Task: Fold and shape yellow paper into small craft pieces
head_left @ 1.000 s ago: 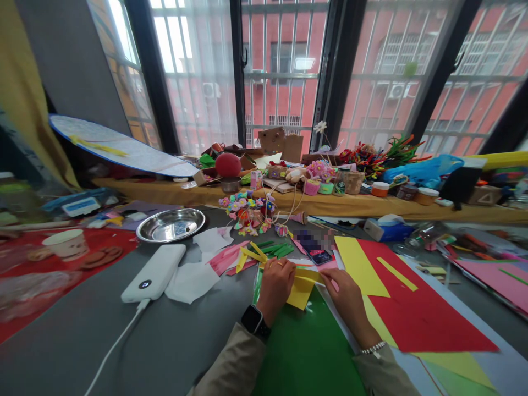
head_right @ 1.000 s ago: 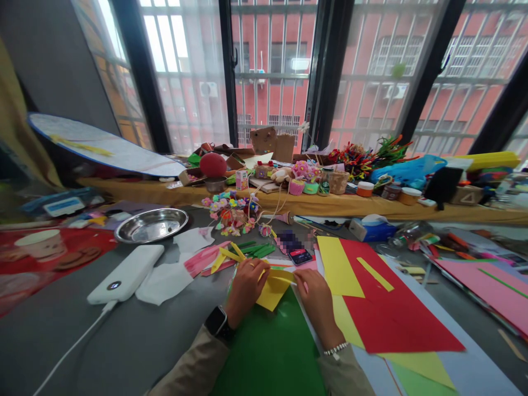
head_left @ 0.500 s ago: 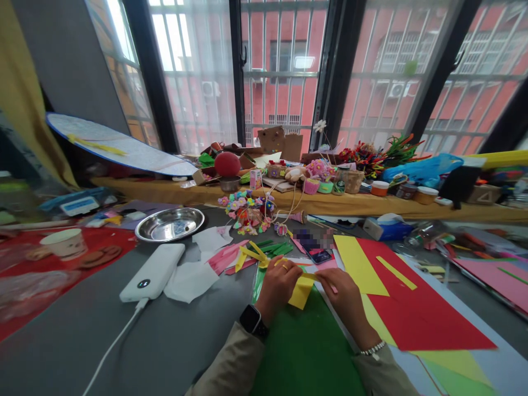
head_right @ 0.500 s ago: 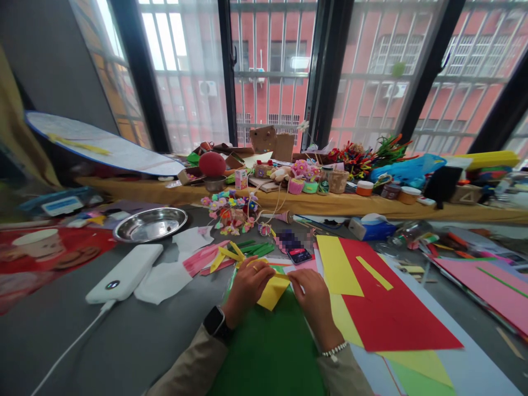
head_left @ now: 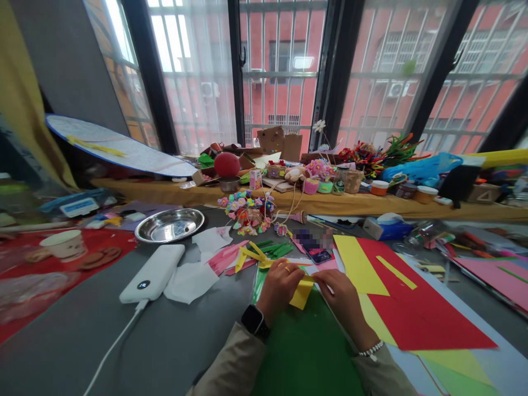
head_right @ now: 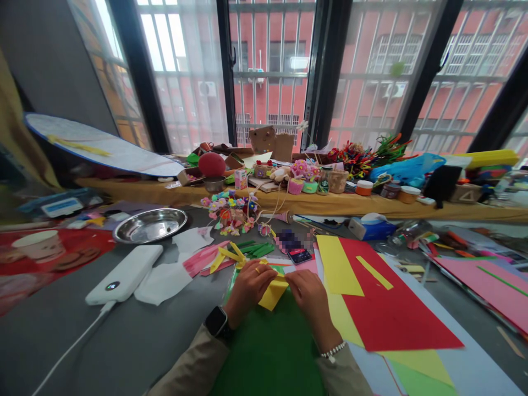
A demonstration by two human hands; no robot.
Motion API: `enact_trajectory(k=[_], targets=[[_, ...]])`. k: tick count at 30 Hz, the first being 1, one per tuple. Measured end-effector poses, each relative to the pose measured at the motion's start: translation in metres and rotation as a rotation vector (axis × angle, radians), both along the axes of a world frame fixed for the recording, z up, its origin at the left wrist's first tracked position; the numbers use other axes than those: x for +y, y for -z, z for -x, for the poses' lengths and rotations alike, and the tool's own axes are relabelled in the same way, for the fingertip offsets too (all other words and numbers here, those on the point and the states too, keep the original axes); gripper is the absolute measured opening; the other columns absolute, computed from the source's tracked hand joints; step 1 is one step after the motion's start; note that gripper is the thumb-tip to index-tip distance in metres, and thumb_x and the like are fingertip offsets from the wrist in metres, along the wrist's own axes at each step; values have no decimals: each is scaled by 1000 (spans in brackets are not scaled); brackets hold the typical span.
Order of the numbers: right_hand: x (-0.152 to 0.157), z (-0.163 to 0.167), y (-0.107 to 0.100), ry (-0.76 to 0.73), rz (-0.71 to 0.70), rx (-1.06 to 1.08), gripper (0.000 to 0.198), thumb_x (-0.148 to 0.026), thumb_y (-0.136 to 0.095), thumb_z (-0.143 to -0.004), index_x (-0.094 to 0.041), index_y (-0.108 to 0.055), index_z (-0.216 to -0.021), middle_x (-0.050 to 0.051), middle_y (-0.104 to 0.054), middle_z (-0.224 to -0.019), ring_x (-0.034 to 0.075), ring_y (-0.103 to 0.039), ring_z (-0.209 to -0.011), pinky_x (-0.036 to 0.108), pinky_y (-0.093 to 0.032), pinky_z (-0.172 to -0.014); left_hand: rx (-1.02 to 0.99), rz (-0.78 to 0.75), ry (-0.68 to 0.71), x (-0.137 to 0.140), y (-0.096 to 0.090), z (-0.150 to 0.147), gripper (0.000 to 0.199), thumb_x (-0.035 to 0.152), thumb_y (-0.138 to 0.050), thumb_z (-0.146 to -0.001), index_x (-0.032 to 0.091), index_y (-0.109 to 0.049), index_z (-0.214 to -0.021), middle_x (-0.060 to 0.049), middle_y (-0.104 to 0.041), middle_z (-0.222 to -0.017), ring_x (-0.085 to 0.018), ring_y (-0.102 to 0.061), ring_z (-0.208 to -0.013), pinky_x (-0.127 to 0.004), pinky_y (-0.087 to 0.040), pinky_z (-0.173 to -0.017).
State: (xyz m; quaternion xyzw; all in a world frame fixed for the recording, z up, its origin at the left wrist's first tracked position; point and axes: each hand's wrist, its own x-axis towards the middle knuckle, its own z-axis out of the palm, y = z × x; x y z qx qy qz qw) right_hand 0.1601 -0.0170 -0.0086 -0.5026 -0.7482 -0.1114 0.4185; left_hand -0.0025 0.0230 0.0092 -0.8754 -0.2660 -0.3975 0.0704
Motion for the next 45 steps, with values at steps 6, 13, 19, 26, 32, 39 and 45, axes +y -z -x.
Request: enact_trajectory(k=[6, 13, 19, 26, 32, 39, 45], targets=[[0, -2, 1, -7, 0, 5, 14, -21, -44, -78, -19, -58, -79, 3, -60, -74, 16, -52, -71, 27, -39, -64, 21, 24, -45, 1, 2, 0, 12, 18, -43, -77, 20, -55, -77, -1, -56, -71, -13, -49, -71, -28, -37, -71], [-2, 0, 0, 9, 30, 12, 15, -22, -43, -79, -19, -57, -80, 3, -59, -74, 16, -52, -72, 27, -39, -64, 11, 26, -50, 0, 3, 0, 12, 15, -44, -76, 21, -55, -79, 0, -57, -74, -14, -49, -73, -29, -36, -73], [-3, 0, -2, 20, 37, 12, 15, -23, -42, -79, -19, -57, -80, 3, -60, -75, 17, -52, -73, 27, -39, -64, -24, 30, -107, 1, 1, 1, 10, 16, -46, -75, 20, -55, -76, 0, -57, -73, -13, -49, -73, -30, -35, -75], [-4, 0, -3, 46, 17, 19, 16, -22, -41, -79, -18, -57, -78, 4, -59, -72, 17, -52, -70, 27, -39, -63, -55, 30, -190, 0, 0, 1, 9, 16, -47, -74, 20, -55, -74, 0, -57, -75, -14, -49, -73, -32, -34, -79], [-3, 0, -4, 49, 41, 23, 15, -22, -41, -79, -18, -56, -80, 4, -59, -75, 17, -52, -72, 28, -39, -64, -21, 49, -202, 1, 1, 1, 11, 14, -45, -75, 20, -54, -75, 0, -57, -76, -14, -49, -74, -32, -35, -78], [-1, 0, -4, 41, 38, 16, 15, -22, -42, -79, -19, -57, -78, 3, -60, -72, 17, -52, -71, 28, -39, -64, 10, 99, -229, -1, 1, 1, 11, 14, -44, -75, 19, -53, -77, -2, -56, -82, -16, -47, -78, -34, -35, -76], [-2, 0, -5, 25, 57, 26, 14, -21, -42, -79, -18, -56, -80, 4, -59, -74, 17, -52, -73, 27, -39, -64, 30, 95, -204, -1, 1, 0, 12, 13, -47, -73, 19, -53, -80, -1, -56, -84, -16, -47, -79, -34, -34, -77]])
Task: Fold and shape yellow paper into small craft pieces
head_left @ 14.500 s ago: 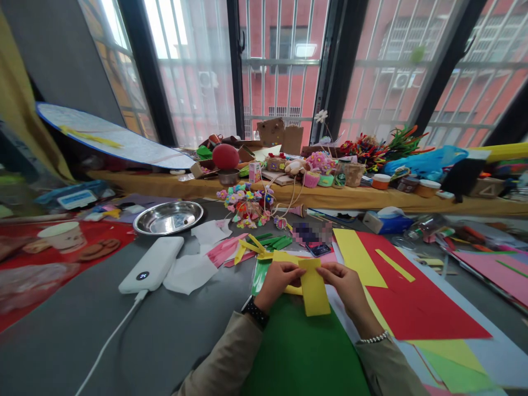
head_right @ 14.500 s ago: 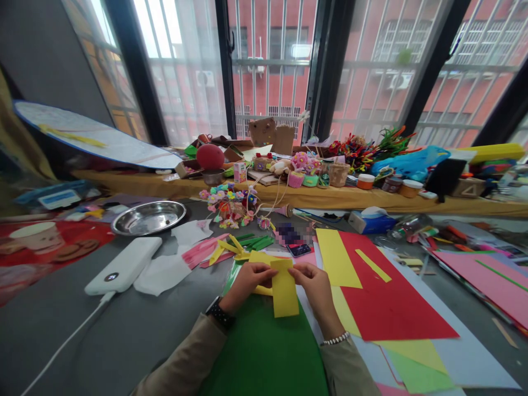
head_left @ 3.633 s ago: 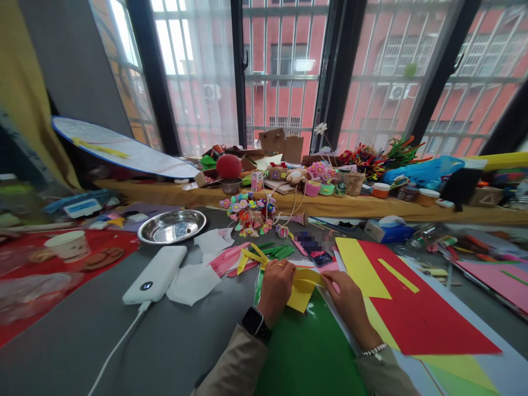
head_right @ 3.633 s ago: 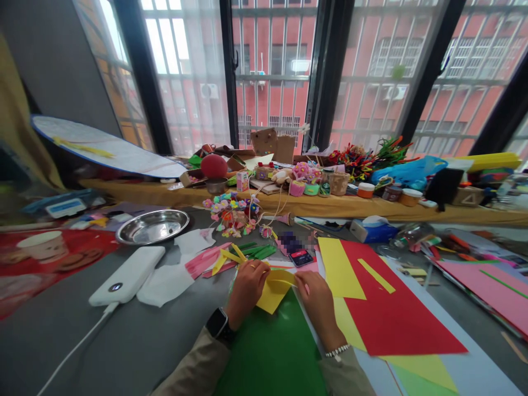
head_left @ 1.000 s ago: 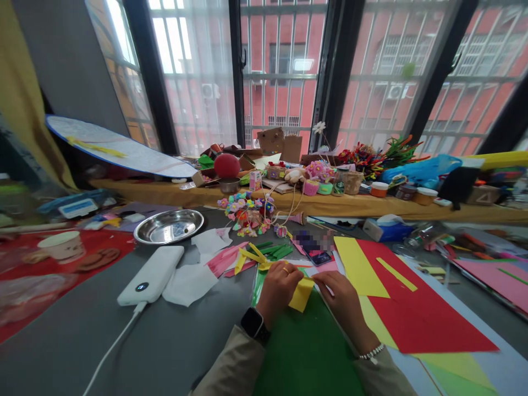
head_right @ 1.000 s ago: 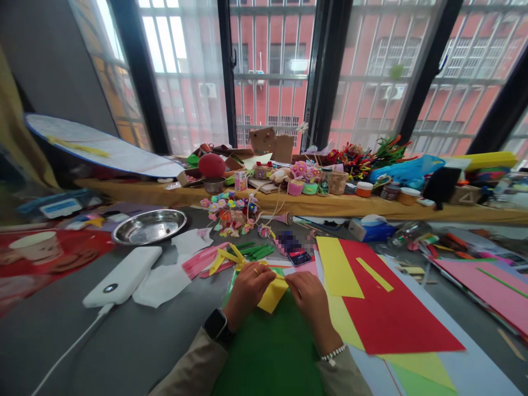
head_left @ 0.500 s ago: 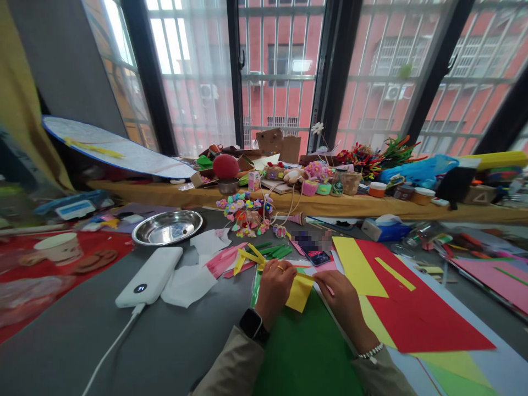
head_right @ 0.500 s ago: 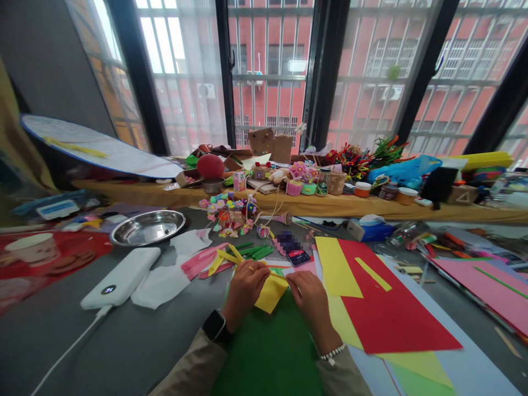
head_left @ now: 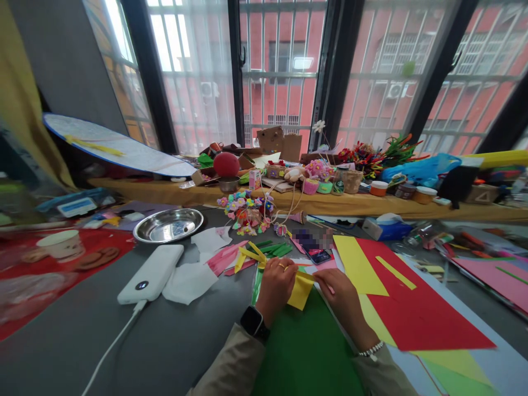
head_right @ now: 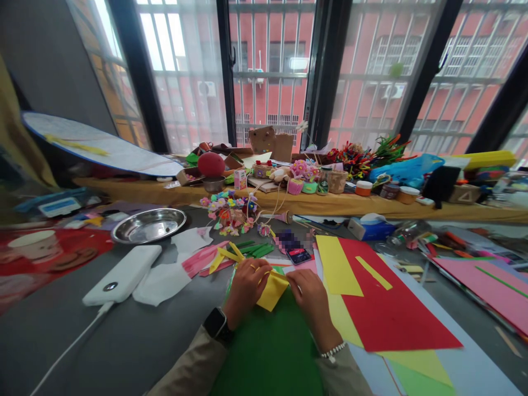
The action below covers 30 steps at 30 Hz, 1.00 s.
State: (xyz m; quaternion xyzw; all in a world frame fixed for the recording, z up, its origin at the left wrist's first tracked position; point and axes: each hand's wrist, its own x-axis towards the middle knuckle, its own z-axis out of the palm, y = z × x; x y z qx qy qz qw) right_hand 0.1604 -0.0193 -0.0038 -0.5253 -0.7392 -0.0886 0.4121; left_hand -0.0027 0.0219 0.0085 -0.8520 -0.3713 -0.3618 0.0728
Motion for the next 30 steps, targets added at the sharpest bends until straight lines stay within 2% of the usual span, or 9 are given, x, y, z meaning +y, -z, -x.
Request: enact_trajectory(k=[5, 15, 30], targets=[[2, 0, 3, -3, -13, -44, 15, -22, -42, -78, -18, -57, -79, 3, -59, -73, 17, -52, -72, 27, -38, -63, 1, -51, -43, 2, 2, 0, 12, 13, -46, -74, 20, -55, -78, -1, -57, -85, -16, -48, -78, -36, -32, -82], [1, -1, 4, 110, -38, -39, 16, -22, -40, -78, -18, -55, -81, 4, -60, -76, 17, -52, -72, 28, -37, -63, -63, -48, -99, -2, -3, 0, 11, 15, -45, -75, 20, -54, -72, -1, -58, -80, -15, -51, -77, -41, -27, -87], [2, -1, 5, 83, -21, -40, 16, -23, -41, -78, -18, -55, -80, 4, -60, -74, 17, -52, -71, 28, -38, -62, -61, -48, -88, 0, -1, 0, 10, 13, -48, -73, 20, -54, -76, -1, -58, -80, -15, -51, -78, -40, -29, -87]])
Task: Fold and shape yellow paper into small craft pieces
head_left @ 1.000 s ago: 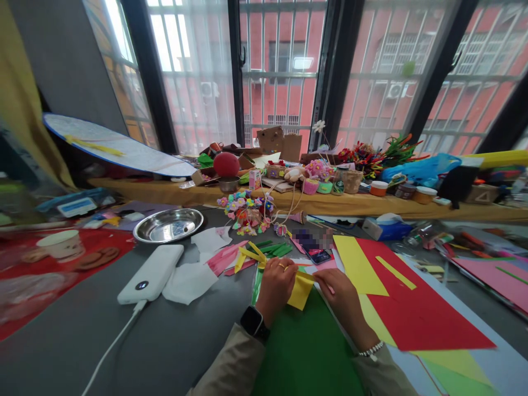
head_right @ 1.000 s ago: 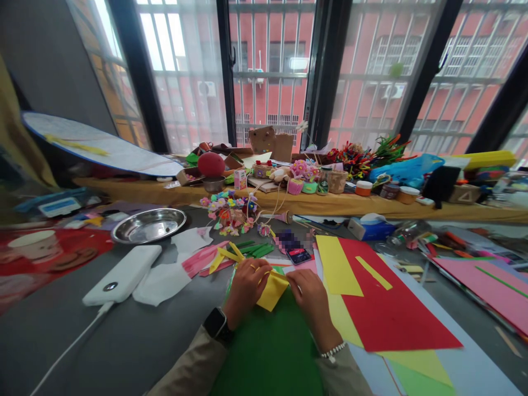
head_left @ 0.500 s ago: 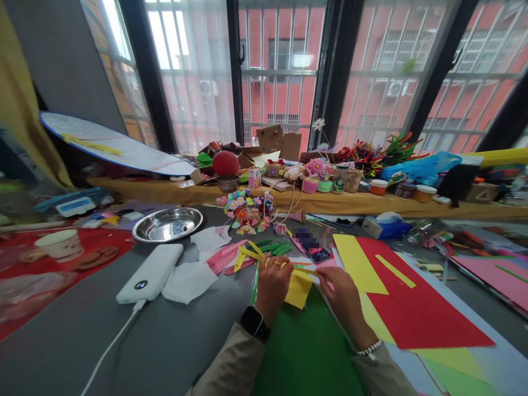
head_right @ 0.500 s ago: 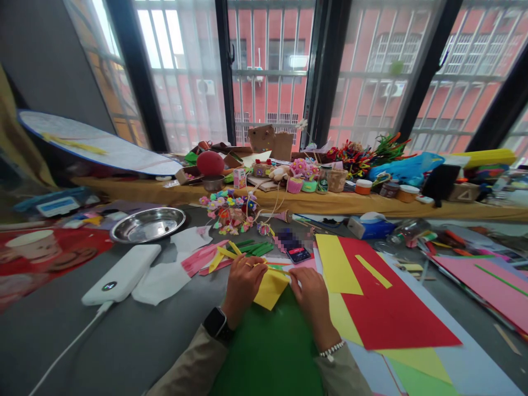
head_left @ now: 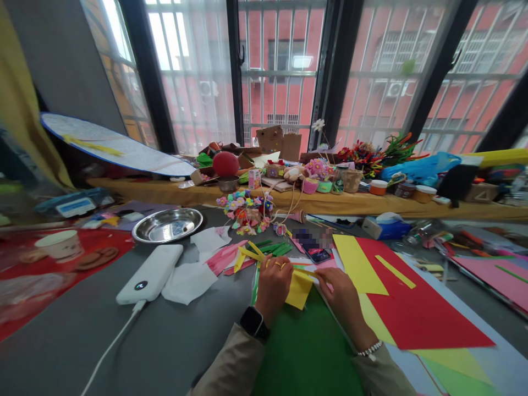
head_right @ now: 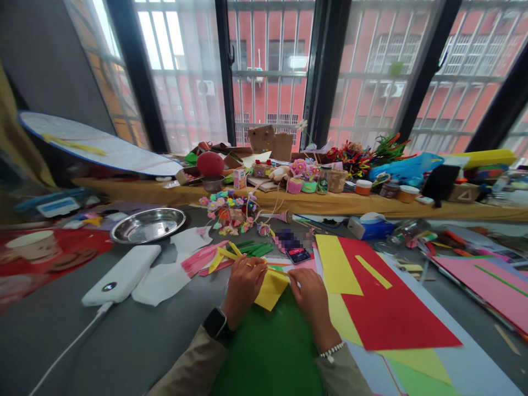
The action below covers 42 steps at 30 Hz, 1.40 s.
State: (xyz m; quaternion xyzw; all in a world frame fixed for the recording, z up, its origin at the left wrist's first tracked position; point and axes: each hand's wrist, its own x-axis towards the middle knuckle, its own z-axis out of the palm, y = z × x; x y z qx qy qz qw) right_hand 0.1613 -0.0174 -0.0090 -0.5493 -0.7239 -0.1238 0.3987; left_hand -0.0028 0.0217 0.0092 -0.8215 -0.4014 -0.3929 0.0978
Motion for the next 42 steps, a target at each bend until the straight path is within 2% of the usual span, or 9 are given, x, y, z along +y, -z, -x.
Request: enact_trajectory(k=[5, 13, 20, 23, 26, 29, 33, 36, 42], targets=[[0, 0, -1, -4, -20, -10, 17, -23, -40, -79, -18, -55, -80, 4, -60, -73, 17, -53, -70, 28, -38, -61, -9, 20, 7, 0, 0, 0, 12, 15, -48, -72, 20, -53, -82, -1, -58, -84, -15, -50, -80, -40, -28, -87], [-2, 3, -4, -46, -27, 21, 16, -21, -39, -79, -18, -55, -81, 4, -59, -75, 18, -52, -73, 29, -38, -64, 7, 25, 51, -1, -1, 1, 37, 23, -51, -71, 20, -43, -107, -5, -53, -98, -19, -44, -92, -39, -29, -87], [-3, 4, -5, -70, -35, 2, 15, -20, -42, -78, -19, -56, -82, 4, -59, -76, 17, -51, -74, 28, -37, -65, 8, -2, 102, -3, -4, 1, 43, 24, -49, -73, 18, -36, -114, -7, -49, -105, -19, -41, -97, -38, -29, -88], [-3, 3, -5, -75, -41, -8, 15, -20, -42, -78, -19, -57, -82, 4, -59, -76, 17, -51, -73, 28, -37, -64, 14, -26, 140, -4, -4, 1, 34, 23, -48, -74, 22, -43, -107, -5, -51, -103, -18, -43, -96, -38, -27, -89], [-2, 4, -4, -100, -46, -14, 15, -20, -42, -78, -18, -57, -83, 4, -58, -76, 17, -51, -73, 28, -37, -64, 38, -63, 184, -3, -1, -1, 16, 19, -45, -76, 24, -53, -89, 0, -56, -88, -14, -48, -85, -37, -27, -89], [-2, 6, -3, -134, -48, -11, 14, -20, -43, -78, -18, -56, -81, 4, -58, -75, 17, -50, -72, 28, -37, -64, 76, -91, 242, -2, 1, -2, 15, 14, -42, -76, 22, -54, -81, 3, -58, -73, -11, -51, -72, -35, -28, -88], [-4, 7, -6, -130, -30, -5, 13, -21, -43, -78, -17, -56, -78, 4, -58, -73, 17, -50, -71, 28, -37, -64, 80, -105, 285, -3, -1, -1, 16, 12, -42, -76, 21, -54, -79, 3, -59, -71, -10, -51, -70, -34, -28, -88], [-4, 4, -8, -77, -18, 6, 14, -21, -43, -78, -17, -56, -78, 3, -59, -73, 16, -51, -71, 28, -36, -64, 37, -96, 242, -3, -3, 0, 15, 12, -43, -76, 22, -54, -78, 3, -59, -71, -11, -51, -70, -34, -28, -87], [-4, -5, -6, 125, 2, 103, 15, -24, -42, -78, -18, -55, -80, 3, -59, -76, 17, -51, -73, 30, -36, -66, -6, -78, 140, -4, -4, 2, 14, 12, -44, -75, 22, -54, -77, 3, -59, -71, -12, -51, -71, -36, -28, -86]])
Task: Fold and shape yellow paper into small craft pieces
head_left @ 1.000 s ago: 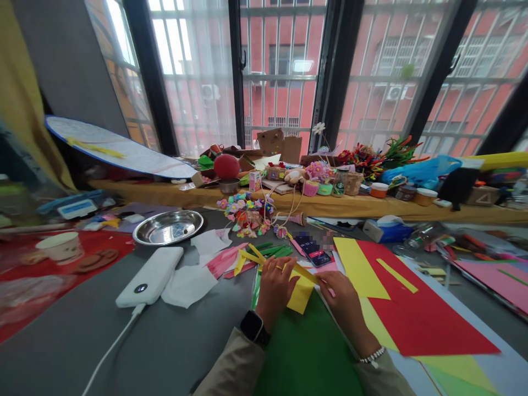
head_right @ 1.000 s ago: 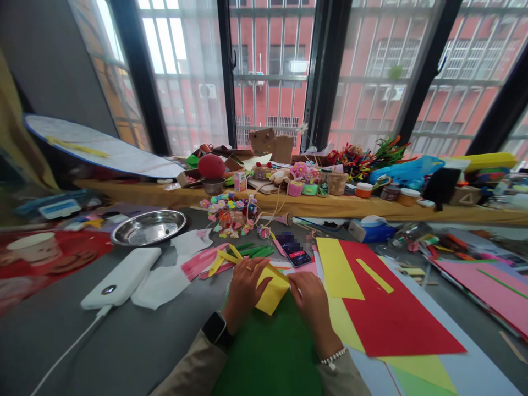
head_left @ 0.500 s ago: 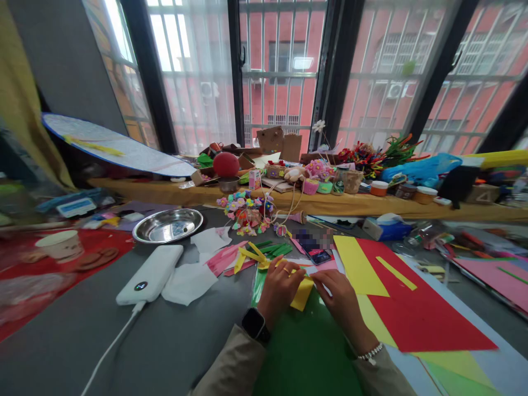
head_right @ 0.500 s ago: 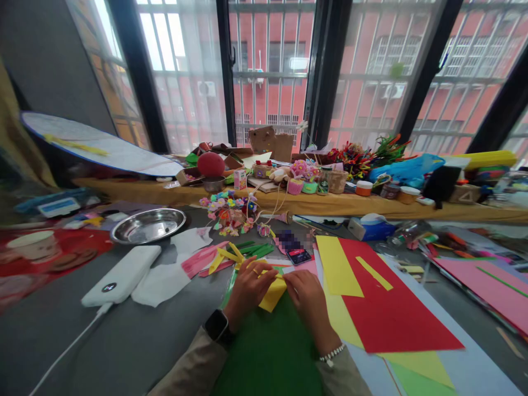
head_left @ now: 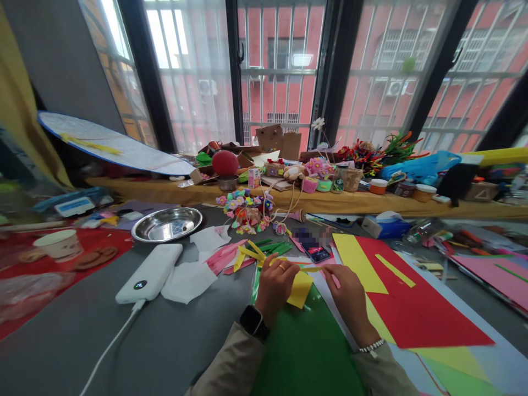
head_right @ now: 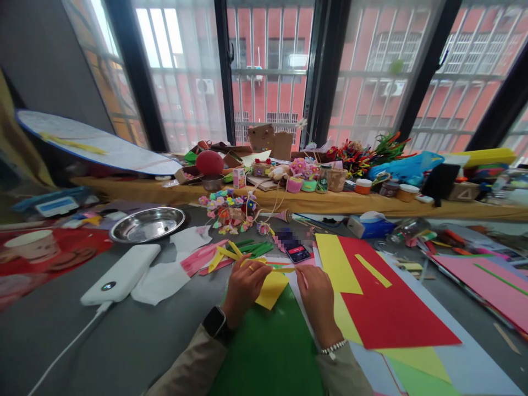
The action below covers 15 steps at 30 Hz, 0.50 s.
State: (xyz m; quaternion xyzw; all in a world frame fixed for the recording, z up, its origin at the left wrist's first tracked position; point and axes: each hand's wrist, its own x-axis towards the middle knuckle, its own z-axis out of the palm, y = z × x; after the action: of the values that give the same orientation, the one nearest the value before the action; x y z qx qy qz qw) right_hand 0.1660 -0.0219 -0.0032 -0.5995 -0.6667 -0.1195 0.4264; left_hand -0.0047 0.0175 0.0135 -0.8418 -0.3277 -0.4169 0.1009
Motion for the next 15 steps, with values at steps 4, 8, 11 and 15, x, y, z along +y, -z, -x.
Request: enact_trajectory(k=[4, 8, 11, 15], targets=[[-2, 0, -3, 50, -41, 66, 15, -24, -41, -78, -17, -54, -81, 4, -58, -79, 18, -50, -76, 31, -36, -71, -21, 6, -26, 1, 1, 0, 14, 12, -44, -75, 21, -54, -76, 2, -59, -72, -12, -51, -70, -36, -27, -87], [-1, 6, -5, -157, -47, -40, 17, -25, -47, -76, -17, -53, -90, 5, -57, -86, 18, -48, -82, 31, -36, -74, 26, -20, 81, 1, 3, -3, 14, 12, -44, -75, 22, -54, -78, 3, -59, -71, -11, -51, -70, -36, -27, -88], [1, 10, -1, -256, -50, -93, 13, -22, -45, -77, -18, -56, -82, 4, -58, -78, 17, -49, -77, 29, -37, -69, 52, -27, 140, 1, 4, -4, 15, 12, -44, -75, 22, -54, -78, 3, -60, -71, -11, -51, -69, -34, -28, -87], [2, 10, 1, -199, -37, -92, 14, -20, -44, -78, -19, -57, -77, 3, -58, -73, 17, -50, -73, 29, -36, -66, 58, 3, 106, 2, 4, -3, 15, 12, -44, -75, 22, -54, -77, 3, -59, -71, -11, -51, -70, -32, -31, -84]])
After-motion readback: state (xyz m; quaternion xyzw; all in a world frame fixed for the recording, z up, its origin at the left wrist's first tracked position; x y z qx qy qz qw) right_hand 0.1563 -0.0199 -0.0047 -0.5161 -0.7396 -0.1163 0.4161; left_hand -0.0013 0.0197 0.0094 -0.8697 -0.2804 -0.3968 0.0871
